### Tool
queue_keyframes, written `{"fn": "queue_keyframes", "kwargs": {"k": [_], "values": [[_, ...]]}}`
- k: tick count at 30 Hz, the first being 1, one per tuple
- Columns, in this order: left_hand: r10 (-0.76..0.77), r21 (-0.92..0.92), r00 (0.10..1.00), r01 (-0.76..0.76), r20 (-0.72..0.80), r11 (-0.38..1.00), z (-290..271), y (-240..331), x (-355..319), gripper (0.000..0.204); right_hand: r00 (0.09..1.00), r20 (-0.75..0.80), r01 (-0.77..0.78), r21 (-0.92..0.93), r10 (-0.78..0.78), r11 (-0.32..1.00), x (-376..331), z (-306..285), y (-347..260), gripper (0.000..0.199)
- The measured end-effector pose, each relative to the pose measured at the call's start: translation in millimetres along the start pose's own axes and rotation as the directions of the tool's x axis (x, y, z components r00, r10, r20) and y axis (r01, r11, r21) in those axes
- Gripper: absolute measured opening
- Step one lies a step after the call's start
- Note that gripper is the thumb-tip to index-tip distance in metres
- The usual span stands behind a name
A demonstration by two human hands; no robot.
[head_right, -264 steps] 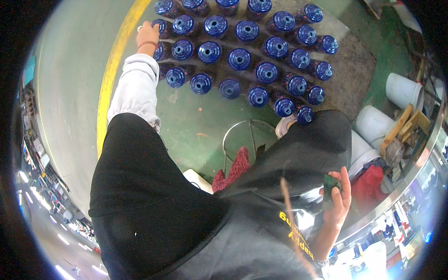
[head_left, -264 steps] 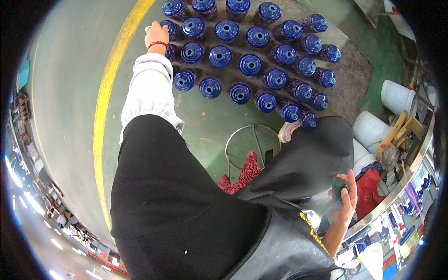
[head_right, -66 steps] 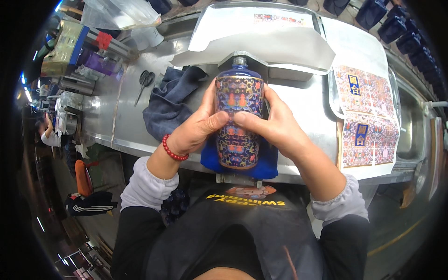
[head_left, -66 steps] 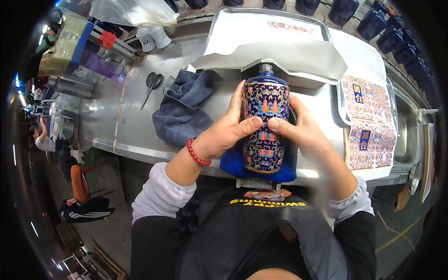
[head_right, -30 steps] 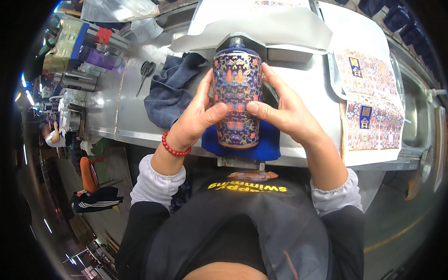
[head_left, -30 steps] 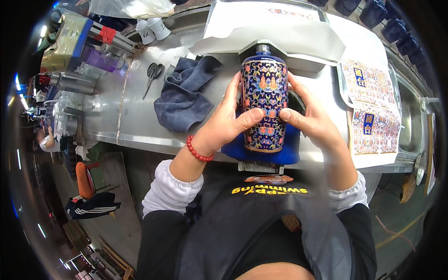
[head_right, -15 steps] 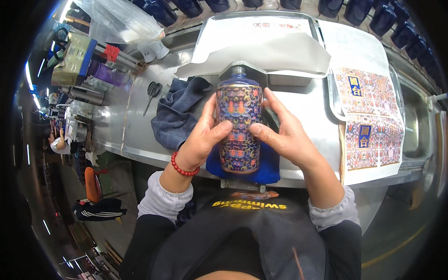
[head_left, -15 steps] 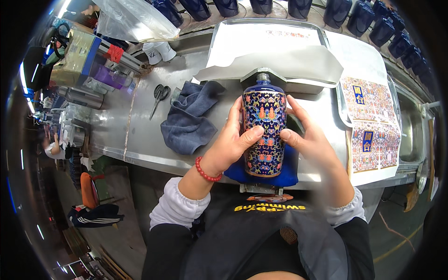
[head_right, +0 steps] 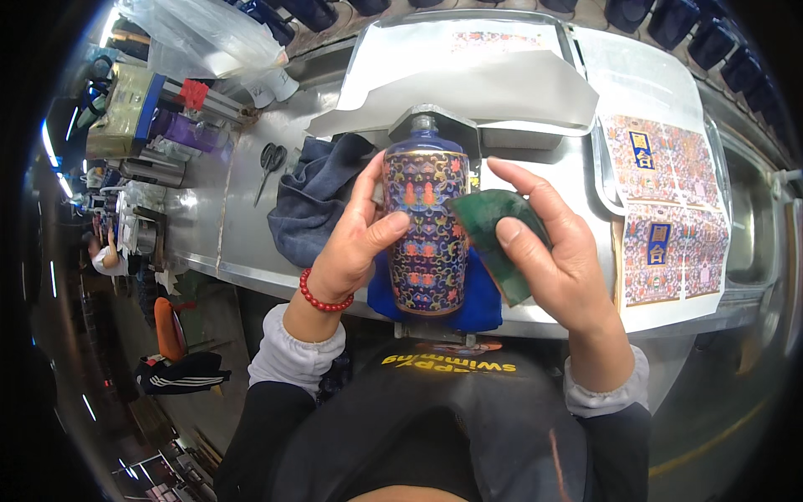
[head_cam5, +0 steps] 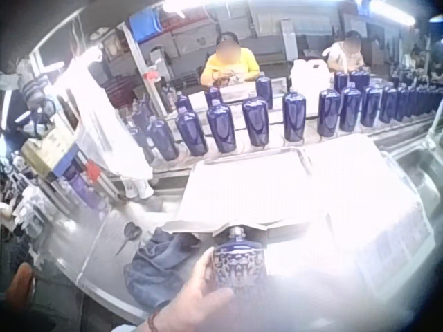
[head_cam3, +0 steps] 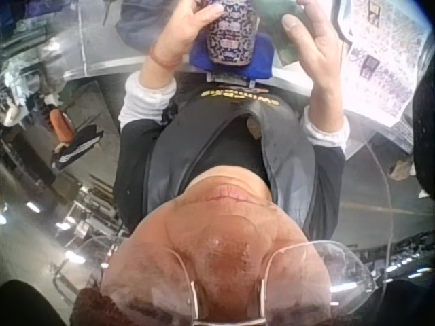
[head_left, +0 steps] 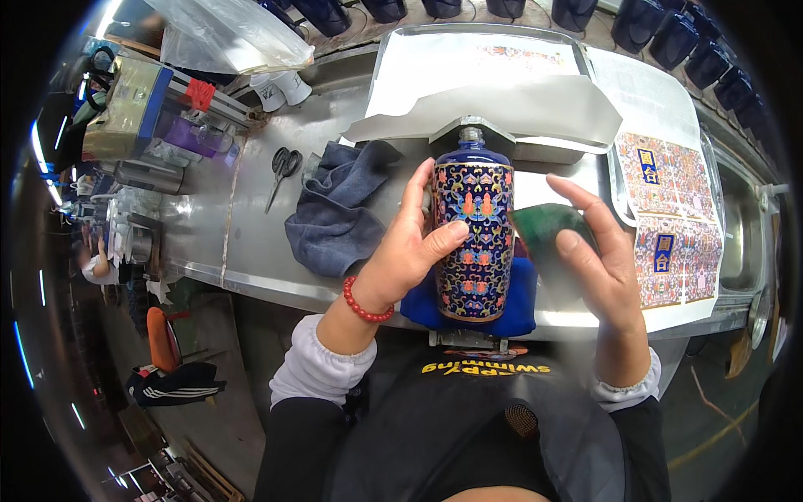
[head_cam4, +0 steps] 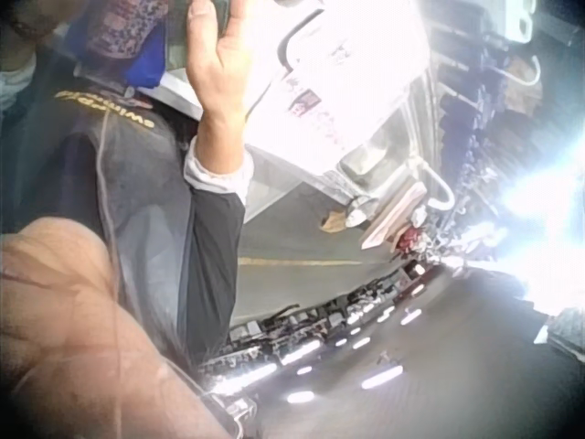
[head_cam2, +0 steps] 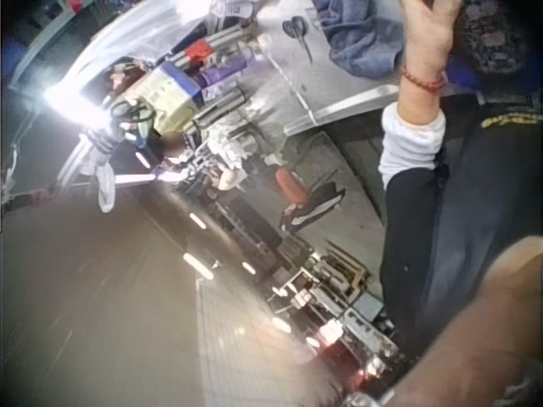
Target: The person picks up a blue patterned vase, places it on a blue stand, and wipes its surface with a green cloth. They rotate the vase to clean different sides, then return it to the floor among other vases and repeat the process with additional vases.
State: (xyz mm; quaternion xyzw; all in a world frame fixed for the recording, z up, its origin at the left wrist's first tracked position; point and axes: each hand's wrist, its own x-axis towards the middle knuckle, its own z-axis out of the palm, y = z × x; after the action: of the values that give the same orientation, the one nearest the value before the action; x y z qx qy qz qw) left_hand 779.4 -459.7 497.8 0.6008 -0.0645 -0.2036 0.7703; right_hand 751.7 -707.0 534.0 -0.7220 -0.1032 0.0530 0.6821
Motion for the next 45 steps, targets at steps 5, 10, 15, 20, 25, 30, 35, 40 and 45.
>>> {"fn": "queue_keyframes", "kwargs": {"k": [5, 10, 15, 20, 25, 30, 35, 40, 45], "values": [[0.052, 0.008, 0.999, -0.052, -0.009, 0.999, -1, 0, -1, 0.088, 0.995, 0.088, -0.053, -0.021, 0.055, 0.998, -1, 4, -12, 0.038], [0.145, 0.174, 0.989, -0.138, -0.031, 0.975, -7, 0, -2, 0.080, 0.996, 0.092, 0.002, -0.099, 0.007, 0.995, 4, 9, -12, 0.035], [0.429, 0.562, 0.903, -0.363, 0.017, 0.743, -9, 7, -4, 0.050, 0.993, 0.120, 0.000, -0.144, 0.018, 0.990, 6, 9, -11, 0.039], [0.554, 0.733, 0.811, -0.491, 0.187, 0.471, -5, 21, -4, 0.029, 0.991, 0.126, 0.060, -0.173, -0.039, 0.983, 10, 10, -11, 0.039], [0.584, 0.736, 0.746, -0.584, 0.320, 0.342, -5, 28, 2, 0.037, 0.996, 0.075, 0.050, -0.150, -0.039, 0.987, 9, 10, -12, 0.036], [0.545, 0.743, 0.707, -0.635, 0.451, 0.209, -11, 32, 7, 0.044, 0.998, 0.065, 0.019, -0.119, -0.011, 0.993, 8, 8, -13, 0.035], [0.510, 0.736, 0.695, -0.657, 0.507, 0.163, -13, 36, 8, 0.045, 0.998, 0.060, 0.010, -0.115, -0.004, 0.993, 7, 6, -11, 0.035], [0.539, 0.731, 0.684, -0.661, 0.492, 0.171, -14, 37, 12, 0.035, 0.994, 0.098, 0.055, -0.153, -0.040, 0.987, 8, 3, -8, 0.037], [0.496, 0.741, 0.707, -0.649, 0.505, 0.171, -14, 38, 11, 0.040, 0.993, 0.111, 0.068, -0.167, -0.050, 0.984, 9, 1, -5, 0.039]]}}
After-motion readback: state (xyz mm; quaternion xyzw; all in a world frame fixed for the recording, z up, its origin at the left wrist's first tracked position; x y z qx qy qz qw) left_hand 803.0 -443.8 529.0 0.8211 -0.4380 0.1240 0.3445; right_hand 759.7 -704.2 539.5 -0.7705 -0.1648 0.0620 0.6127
